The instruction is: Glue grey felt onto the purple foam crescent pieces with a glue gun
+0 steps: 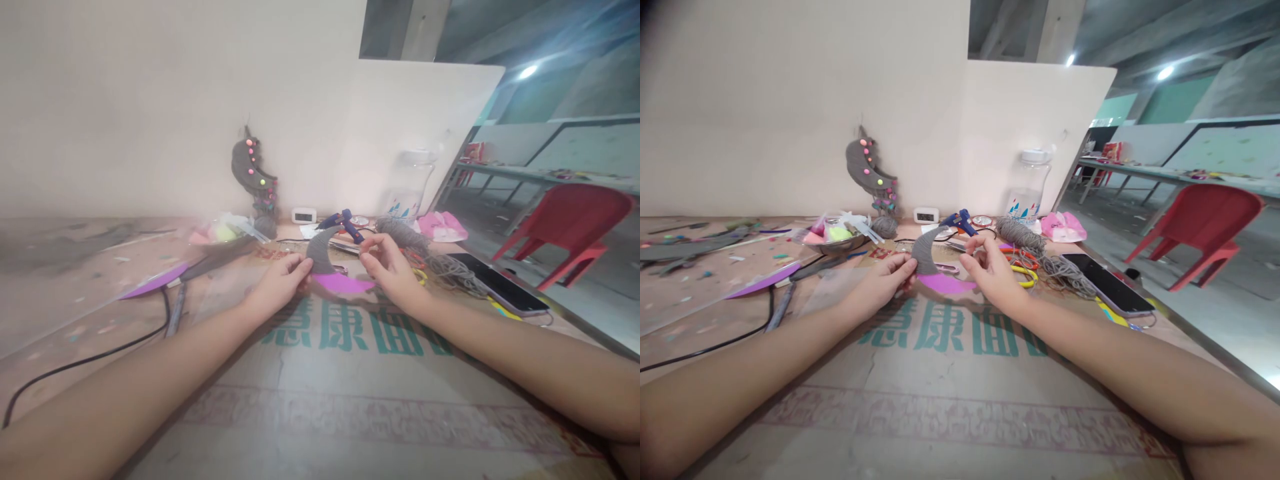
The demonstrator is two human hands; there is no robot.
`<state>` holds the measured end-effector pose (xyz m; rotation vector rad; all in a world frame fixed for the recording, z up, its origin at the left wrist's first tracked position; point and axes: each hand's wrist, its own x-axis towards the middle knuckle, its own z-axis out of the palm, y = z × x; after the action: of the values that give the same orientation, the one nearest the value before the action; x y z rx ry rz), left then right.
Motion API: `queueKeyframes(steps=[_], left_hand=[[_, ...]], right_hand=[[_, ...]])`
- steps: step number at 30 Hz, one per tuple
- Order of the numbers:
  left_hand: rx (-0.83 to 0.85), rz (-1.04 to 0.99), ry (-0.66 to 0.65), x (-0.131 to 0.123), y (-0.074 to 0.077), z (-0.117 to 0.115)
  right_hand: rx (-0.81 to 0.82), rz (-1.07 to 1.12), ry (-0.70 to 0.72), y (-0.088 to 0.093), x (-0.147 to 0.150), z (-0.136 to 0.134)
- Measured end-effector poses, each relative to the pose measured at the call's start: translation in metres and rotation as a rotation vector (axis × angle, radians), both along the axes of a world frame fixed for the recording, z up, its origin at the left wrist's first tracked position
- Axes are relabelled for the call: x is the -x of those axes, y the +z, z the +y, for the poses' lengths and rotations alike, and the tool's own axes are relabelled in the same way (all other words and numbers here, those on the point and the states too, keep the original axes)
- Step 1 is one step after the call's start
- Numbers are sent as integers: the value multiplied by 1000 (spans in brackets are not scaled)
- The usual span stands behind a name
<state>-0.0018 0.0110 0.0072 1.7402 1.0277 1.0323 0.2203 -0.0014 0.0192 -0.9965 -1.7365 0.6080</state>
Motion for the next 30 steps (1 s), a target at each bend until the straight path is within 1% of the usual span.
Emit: queueKeyframes(steps=[1, 3, 5, 7, 11, 14, 17, 18, 21, 23, 25, 27, 30], left_hand=[[9, -20, 28, 0, -1, 1], [26, -53, 75, 0, -1, 2], [30, -71, 83, 0, 1, 2], [19, -70, 63, -1, 3, 0], [-24, 12, 43, -1, 4, -2], [-50, 96, 29, -1, 1, -2], [-97, 108, -36, -2, -1, -4], [-97, 115, -36, -2, -1, -5], [-21, 103, 43, 0, -1, -7], [28, 62, 82, 1, -1, -7], [47, 15, 92, 2, -2, -5], [47, -26, 84, 1, -2, -3], [43, -25, 73, 1, -1, -1]], right_hand=[[-22, -8, -5, 0, -1, 0], [15, -78, 12, -2, -2, 0], [88, -175, 32, -3, -2, 0], [95, -263, 37, -4, 1, -2], [-58, -335, 16, -3, 5, -10], [-128, -389, 34, -6, 6, -15], [-179, -520, 53, -11, 6, -18], [-201, -581, 66, -12, 6, -18], [-293, -765, 162, -12, 7, -20], [-355, -830, 246, -9, 8, -23], [-410, -840, 318, -6, 8, -26], [-467, -827, 349, -2, 7, -28], [-548, -762, 295, 8, 2, -27]])
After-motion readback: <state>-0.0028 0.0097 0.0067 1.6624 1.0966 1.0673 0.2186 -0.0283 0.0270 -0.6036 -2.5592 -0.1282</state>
